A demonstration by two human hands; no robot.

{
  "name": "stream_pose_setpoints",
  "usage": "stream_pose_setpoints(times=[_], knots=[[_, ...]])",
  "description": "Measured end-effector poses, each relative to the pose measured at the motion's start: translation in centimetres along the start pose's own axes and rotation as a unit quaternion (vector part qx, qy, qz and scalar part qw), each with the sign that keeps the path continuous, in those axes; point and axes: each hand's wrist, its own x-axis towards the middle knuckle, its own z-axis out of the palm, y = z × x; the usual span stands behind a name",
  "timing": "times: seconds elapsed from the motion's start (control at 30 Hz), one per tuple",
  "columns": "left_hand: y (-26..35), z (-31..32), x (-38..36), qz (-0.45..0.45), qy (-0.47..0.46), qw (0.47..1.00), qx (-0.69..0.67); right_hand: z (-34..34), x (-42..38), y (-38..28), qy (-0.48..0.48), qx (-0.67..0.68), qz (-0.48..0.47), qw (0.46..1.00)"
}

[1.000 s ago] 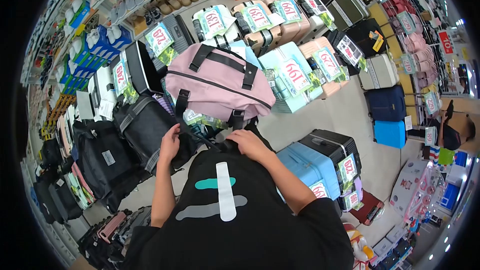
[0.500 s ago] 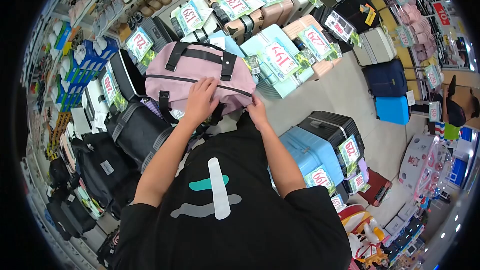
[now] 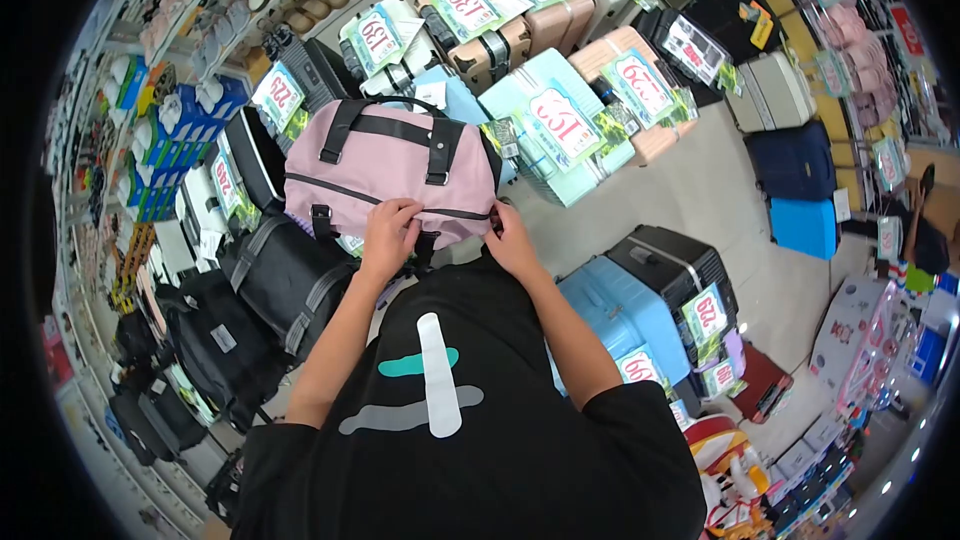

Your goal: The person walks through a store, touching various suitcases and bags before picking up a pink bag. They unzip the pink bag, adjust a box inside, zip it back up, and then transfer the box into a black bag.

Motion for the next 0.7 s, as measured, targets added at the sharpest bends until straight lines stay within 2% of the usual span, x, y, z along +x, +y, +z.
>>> stream_pose_setpoints(times=[0.07,0.17,0.2,0.23,0.27,0.3,0.33,0.37,0.4,0.47,0.53,0.57,0.7], knots=[[-1.2,-0.6,0.2,0.014,0.012,0.998,-0.053,-0.3,0.0,-0.4,0.004,-0.055,-0.039,0.998],[-4.3,-3.6,1.4,-0.087,0.137,0.986,0.031,-0.8,0.0,-0.9,-0.011,-0.046,-0.048,0.998],[-6.3,-4.6,1.7,-0.106,0.200,0.971,0.073,-1.1,0.0,-0.7,-0.026,-0.048,-0.054,0.997],[-8.1,-5.9,2.1,-0.136,0.246,0.955,0.097,-1.5,0.1,-0.2,-0.044,0.003,-0.032,0.999],[-10.0,-7.2,2.4,-0.175,0.284,0.933,0.135,-1.6,0.3,-0.1,-0.062,0.053,-0.009,0.997],[-12.0,-8.2,2.7,-0.213,0.315,0.915,0.133,-1.4,0.3,-1.1,-0.078,0.048,-0.014,0.996],[-14.6,-8.5,2.5,-0.275,0.304,0.899,0.154,-1.3,0.1,-2.7,-0.022,0.091,0.074,0.993],[-16.6,-8.8,2.6,-0.333,0.255,0.902,0.105,-1.0,0.3,-4.0,0.037,0.132,0.161,0.977],[-18.5,-8.9,2.6,-0.385,0.204,0.899,0.051,-0.9,0.9,-3.9,0.027,0.126,0.156,0.979],[-21.9,-8.4,2.6,-0.440,0.119,0.889,-0.046,-1.1,2.1,-2.5,0.027,-0.012,0.144,0.989],[-23.8,-7.1,2.1,-0.421,0.110,0.892,-0.121,0.0,2.5,-4.0,0.036,0.018,0.129,0.991],[-24.8,-6.1,1.8,-0.428,0.143,0.882,-0.136,0.1,2.6,-5.0,0.043,0.012,0.122,0.992],[-25.0,-6.4,1.5,-0.468,0.111,0.870,-0.110,1.1,3.1,-8.1,0.064,-0.026,0.053,0.996]])
